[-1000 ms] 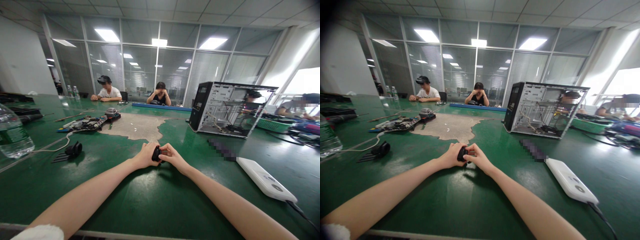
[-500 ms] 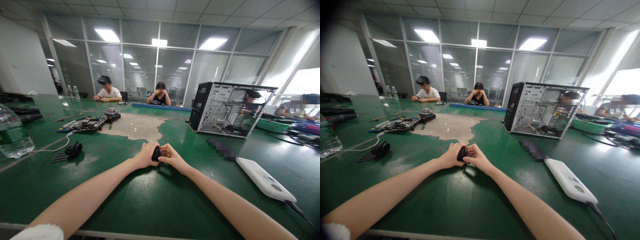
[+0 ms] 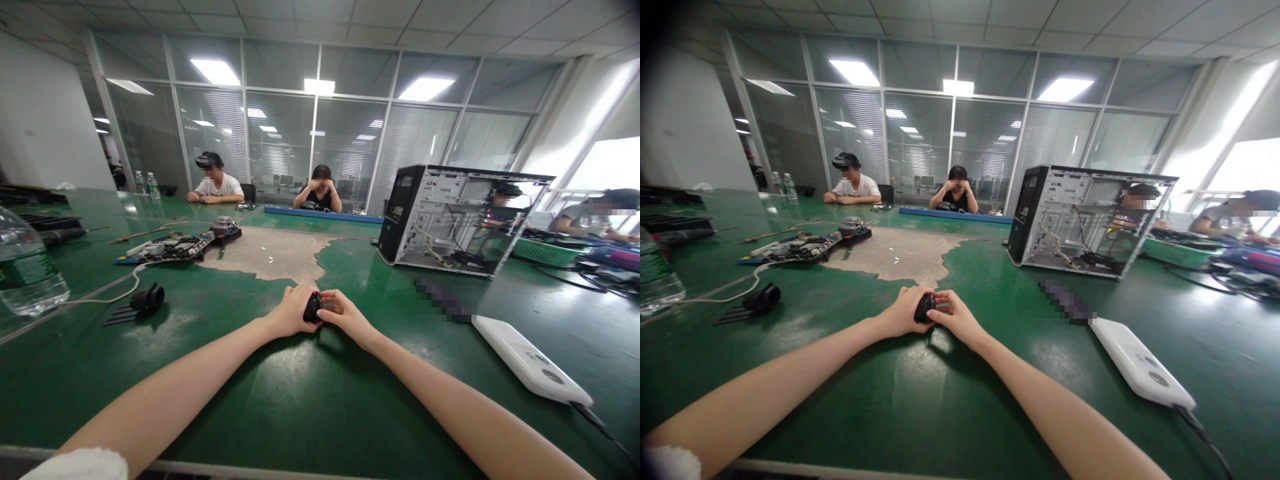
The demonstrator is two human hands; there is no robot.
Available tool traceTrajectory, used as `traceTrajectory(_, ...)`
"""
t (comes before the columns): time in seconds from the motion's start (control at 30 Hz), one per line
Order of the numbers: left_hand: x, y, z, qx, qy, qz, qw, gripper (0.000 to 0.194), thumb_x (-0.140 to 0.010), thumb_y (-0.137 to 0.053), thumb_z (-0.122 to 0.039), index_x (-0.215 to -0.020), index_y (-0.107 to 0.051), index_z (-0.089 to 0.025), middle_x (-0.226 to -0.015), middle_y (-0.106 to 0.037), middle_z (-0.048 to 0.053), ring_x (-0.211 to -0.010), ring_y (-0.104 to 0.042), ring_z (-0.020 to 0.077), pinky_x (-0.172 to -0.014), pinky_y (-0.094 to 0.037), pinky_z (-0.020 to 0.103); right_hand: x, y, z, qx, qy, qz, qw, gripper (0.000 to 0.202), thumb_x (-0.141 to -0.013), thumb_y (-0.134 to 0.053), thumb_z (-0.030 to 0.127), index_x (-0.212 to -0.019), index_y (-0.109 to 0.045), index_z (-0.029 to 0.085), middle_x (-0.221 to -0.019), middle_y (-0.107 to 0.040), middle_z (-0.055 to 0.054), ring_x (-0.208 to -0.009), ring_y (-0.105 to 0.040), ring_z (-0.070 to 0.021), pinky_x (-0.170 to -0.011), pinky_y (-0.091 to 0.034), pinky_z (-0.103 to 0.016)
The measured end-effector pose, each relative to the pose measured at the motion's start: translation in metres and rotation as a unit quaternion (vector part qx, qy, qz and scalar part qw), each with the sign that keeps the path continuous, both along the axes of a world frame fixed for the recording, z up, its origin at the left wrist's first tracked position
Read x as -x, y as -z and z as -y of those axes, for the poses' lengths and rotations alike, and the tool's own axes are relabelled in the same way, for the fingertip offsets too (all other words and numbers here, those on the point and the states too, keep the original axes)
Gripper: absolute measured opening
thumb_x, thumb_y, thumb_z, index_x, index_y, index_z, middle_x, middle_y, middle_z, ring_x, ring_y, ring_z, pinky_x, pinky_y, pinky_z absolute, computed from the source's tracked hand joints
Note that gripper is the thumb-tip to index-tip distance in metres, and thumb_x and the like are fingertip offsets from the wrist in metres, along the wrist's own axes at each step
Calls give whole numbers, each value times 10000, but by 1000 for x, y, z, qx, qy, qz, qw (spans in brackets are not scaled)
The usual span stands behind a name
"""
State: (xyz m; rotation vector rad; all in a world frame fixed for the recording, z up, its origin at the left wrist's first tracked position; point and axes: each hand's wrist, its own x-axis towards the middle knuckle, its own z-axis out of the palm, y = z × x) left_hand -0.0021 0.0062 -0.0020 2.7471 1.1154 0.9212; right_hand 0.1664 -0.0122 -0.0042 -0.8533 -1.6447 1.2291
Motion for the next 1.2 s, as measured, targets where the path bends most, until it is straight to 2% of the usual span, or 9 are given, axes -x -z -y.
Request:
traceTrajectory(0.2, 0, 2, -1, 4, -6, -4, 1000, 589, -555, -633, -344, -1064, -377, -196, -1001, -525, 48, -939, -480, 238, -793, -291, 345, -2, -4, 3, -24, -36, -11, 999, 342, -611, -676, 246, -859, -443, 213, -944, -526, -8, -905, -532, -160, -749, -448, -310)
traceTrajectory(0.43, -1, 0, 0, 2, -6, 0, 1000, 554, -579, -617, -368, -1051, -385, -192, -977, -530, 43, -918, -489, 229, -780, -295, 338, 0, -1, 2, -29, -16, -9, 999, 288, -657, -637, 283, -865, -451, 212, -924, -521, -8, -837, -542, -142, -717, -456, -300)
traceTrajectory(0.6, -1, 0, 0, 4, -5, -2, 1000, 532, -580, -622, -358, -1035, -399, -198, -983, -529, 38, -923, -486, 227, -780, -294, 333, 0, 3, -2, -8, 1, 2, 1000, 360, -651, -642, 273, -949, -448, 211, -946, -512, -22, -830, -542, -137, -752, -450, -316)
traceTrajectory(0.8, 0, 0, 0, 17, -12, -7, 1000, 597, -544, -642, -331, -1066, -382, -201, -1009, -524, 50, -942, -479, 247, -797, -284, 348, -1, -3, 2, -25, -34, -3, 999, 361, -610, -677, 247, -879, -438, 216, -919, -526, -2, -886, -532, -154, -754, -448, -309)
traceTrajectory(0.97, 0, 0, 0, 7, -7, 2, 1000, 567, -575, -623, -365, -1060, -384, -196, -991, -529, 47, -929, -485, 236, -788, -292, 343, 1, -4, 4, -24, -18, -14, 999, 278, -653, -641, 282, -839, -444, 216, -917, -523, 1, -854, -536, -146, -717, -451, -292)
traceTrajectory(1.2, 0, 0, 0, -5, 9, 7, 1000, 542, -580, -622, -357, -1041, -387, -196, -960, -530, 33, -904, -489, 218, -772, -292, 333, 0, 2, -1, -17, 5, 5, 1000, 364, -651, -642, 288, -953, -450, 218, -958, -512, -20, -821, -546, -137, -744, -444, -316)
